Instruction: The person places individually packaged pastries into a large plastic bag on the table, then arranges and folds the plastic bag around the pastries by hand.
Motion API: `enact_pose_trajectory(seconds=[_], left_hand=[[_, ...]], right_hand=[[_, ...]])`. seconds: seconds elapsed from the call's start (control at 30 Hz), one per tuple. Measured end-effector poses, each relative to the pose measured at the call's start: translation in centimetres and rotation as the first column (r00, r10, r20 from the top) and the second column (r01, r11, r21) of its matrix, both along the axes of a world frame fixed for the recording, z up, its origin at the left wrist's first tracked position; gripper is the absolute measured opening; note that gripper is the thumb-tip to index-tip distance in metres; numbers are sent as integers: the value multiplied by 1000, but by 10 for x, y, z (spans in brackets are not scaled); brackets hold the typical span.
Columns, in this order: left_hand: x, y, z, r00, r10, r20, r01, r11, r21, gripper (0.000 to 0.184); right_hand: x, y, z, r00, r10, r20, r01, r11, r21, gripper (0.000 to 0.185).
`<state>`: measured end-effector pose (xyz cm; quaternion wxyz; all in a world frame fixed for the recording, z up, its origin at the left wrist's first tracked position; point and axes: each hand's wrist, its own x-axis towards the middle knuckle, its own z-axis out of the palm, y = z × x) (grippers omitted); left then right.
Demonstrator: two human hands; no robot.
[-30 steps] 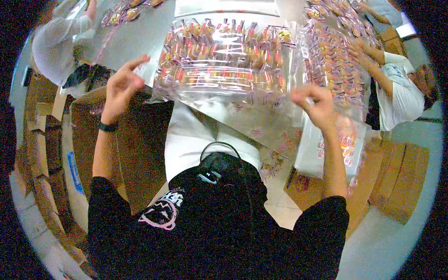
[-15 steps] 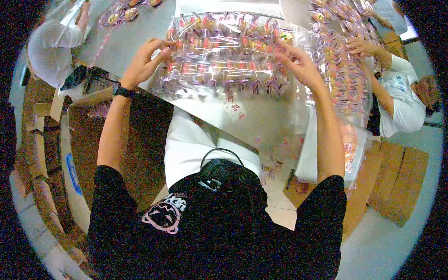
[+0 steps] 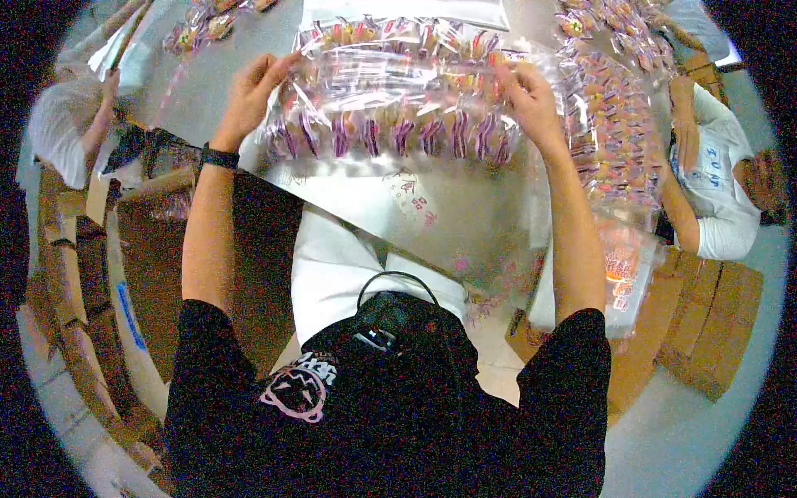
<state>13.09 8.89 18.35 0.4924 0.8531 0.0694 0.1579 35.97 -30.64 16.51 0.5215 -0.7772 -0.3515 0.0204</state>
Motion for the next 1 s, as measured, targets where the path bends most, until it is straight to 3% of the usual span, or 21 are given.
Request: enact_pose_trajectory(seconds=[0.07,0.1,0.17,0.23,0.27,0.33,0.4,0.5,0.53,0.63,0.67,0.77,0.97,1.0], left_hand=[[3,-1,3,998,23,-66,-24,1000,-7,34],[3,-3,-1,1000,16,-1,-16,1000,22,32],[4,-4,-9,990,-2,142,-11,996,92,32],[0,-3,-21,990,33,134,-32,999,-11,31],[-2,-4,-26,992,39,120,-31,997,-64,31],[1,0,-31,993,72,89,-54,980,-192,32],[-5,1,-31,991,116,60,-91,945,-313,34],[-23,-3,-26,975,198,-98,-201,979,-25,35],[-30,-13,-23,974,211,-81,-217,974,-70,31],[-38,-41,-30,907,348,235,-320,935,-150,19],[-41,-28,-44,879,274,389,-349,928,134,15],[-40,-20,-72,931,264,252,-198,945,-259,21],[-54,-20,-29,957,291,-3,-283,930,-235,30],[-61,-23,-21,959,280,52,-263,941,-213,31]], right_hand=[[-1,1,-14,997,-23,70,19,998,52,30],[-9,1,-18,998,-60,31,58,997,43,30],[-17,0,-19,989,-129,-65,126,990,-56,33],[-22,0,-11,959,-214,-184,166,955,-246,34],[-20,-1,-19,971,-132,-198,110,987,-115,34],[-11,-7,-38,972,-129,-199,134,991,12,34],[-19,-5,-32,942,-188,-278,206,978,35,33],[-26,-23,-37,873,-95,-478,119,993,20,33],[-39,-21,-34,820,-179,-544,199,980,-21,31],[-70,-11,-26,688,-177,-704,355,928,114,32],[-82,-6,-18,623,-126,-772,376,914,155,35],[-77,-6,-40,659,-192,-727,486,847,217,34],[-94,-13,-14,755,-444,-483,457,884,-98,30],[-95,-18,-19,745,-421,-518,446,891,-85,31]])
